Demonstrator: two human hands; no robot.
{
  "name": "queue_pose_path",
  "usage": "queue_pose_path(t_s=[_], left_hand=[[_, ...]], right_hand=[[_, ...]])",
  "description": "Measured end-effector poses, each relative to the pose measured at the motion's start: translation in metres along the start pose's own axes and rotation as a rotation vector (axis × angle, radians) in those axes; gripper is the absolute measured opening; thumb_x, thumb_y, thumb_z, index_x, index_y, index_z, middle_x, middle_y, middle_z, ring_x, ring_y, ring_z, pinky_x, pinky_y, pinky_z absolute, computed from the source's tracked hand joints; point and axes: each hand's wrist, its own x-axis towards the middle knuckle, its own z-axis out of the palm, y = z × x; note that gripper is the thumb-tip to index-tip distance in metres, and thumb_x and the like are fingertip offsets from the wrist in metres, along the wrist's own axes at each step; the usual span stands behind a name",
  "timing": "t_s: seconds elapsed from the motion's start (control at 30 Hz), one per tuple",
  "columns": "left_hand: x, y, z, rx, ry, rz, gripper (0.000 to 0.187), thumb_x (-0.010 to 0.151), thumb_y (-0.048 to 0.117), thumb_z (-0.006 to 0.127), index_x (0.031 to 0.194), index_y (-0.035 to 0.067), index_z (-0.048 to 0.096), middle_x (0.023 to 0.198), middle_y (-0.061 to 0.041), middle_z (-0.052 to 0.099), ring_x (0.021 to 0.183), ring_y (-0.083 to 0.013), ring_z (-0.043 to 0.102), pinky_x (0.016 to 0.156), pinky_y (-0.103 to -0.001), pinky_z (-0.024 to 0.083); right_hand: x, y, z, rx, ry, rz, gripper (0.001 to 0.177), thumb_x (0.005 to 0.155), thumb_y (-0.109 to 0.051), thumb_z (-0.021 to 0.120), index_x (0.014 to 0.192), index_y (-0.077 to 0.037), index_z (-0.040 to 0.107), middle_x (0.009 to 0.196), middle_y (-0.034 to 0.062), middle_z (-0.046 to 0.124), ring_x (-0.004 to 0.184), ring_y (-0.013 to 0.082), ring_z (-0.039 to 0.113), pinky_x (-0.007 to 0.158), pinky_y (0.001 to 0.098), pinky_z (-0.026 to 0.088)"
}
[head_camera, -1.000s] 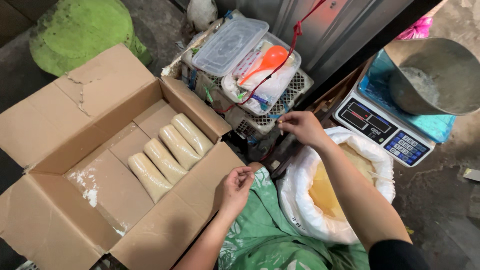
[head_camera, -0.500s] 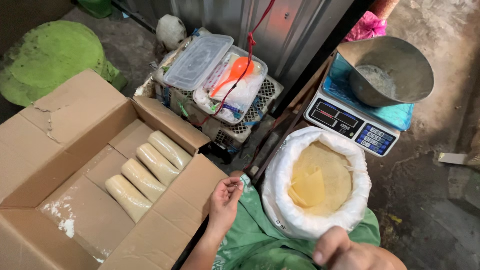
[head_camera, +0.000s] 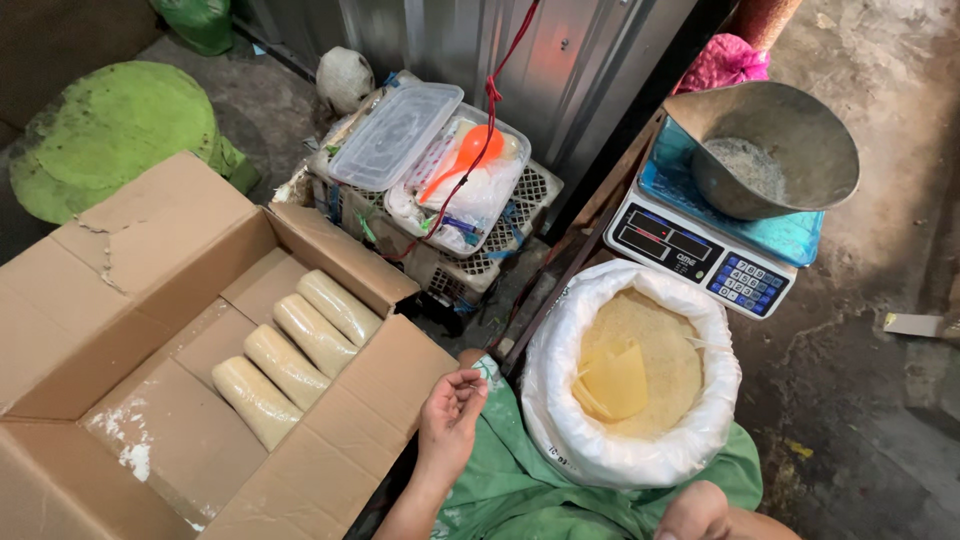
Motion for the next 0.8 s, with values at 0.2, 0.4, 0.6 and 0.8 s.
queue_pose_path(t_s=[0.2, 0.4, 0.6, 0.8], left_hand=[[0.001, -0.004, -0.002, 0.013, 0.015, -0.013, 0.025, 0.095, 0.006, 0.069, 0.117, -0.002, 0.062, 0.098, -0.002, 0.066, 0.088, -0.0058, 0.059, 0.079, -0.020, 0.048], [0.004, -0.004, -0.002, 0.012, 0.023, -0.043, 0.025, 0.095, 0.006, 0.068, 0.118, -0.002, 0.062, 0.098, -0.002, 0.065, 0.088, -0.0056, 0.059, 0.079, -0.020, 0.048], [0.008, -0.005, -0.002, 0.019, 0.034, -0.080, 0.025, 0.094, 0.006, 0.068, 0.117, -0.003, 0.062, 0.099, -0.003, 0.067, 0.090, -0.0061, 0.062, 0.081, -0.020, 0.050], [0.011, -0.005, -0.004, 0.017, 0.037, -0.083, 0.024, 0.094, 0.005, 0.068, 0.116, -0.003, 0.062, 0.100, -0.003, 0.067, 0.090, -0.0061, 0.061, 0.082, -0.021, 0.050]], right_hand=[[0.002, -0.002, 0.002, -0.127, -0.018, 0.001, 0.008, 0.094, -0.005, 0.065, 0.088, -0.005, 0.060, 0.081, 0.0087, 0.066, 0.073, 0.0191, 0.065, 0.081, 0.0458, 0.051], [0.008, 0.004, 0.001, -0.233, -0.040, -0.002, 0.006, 0.092, -0.006, 0.067, 0.092, -0.004, 0.062, 0.084, 0.0087, 0.067, 0.075, 0.0178, 0.066, 0.080, 0.0430, 0.052], [0.011, 0.019, -0.003, -0.325, -0.064, -0.002, 0.008, 0.091, -0.006, 0.070, 0.096, -0.004, 0.064, 0.087, 0.0086, 0.069, 0.078, 0.0166, 0.066, 0.080, 0.0403, 0.052], [0.015, 0.039, -0.010, -0.399, -0.079, -0.005, 0.012, 0.090, -0.006, 0.072, 0.101, -0.004, 0.066, 0.090, 0.0086, 0.070, 0.080, 0.0153, 0.067, 0.080, 0.0375, 0.053]])
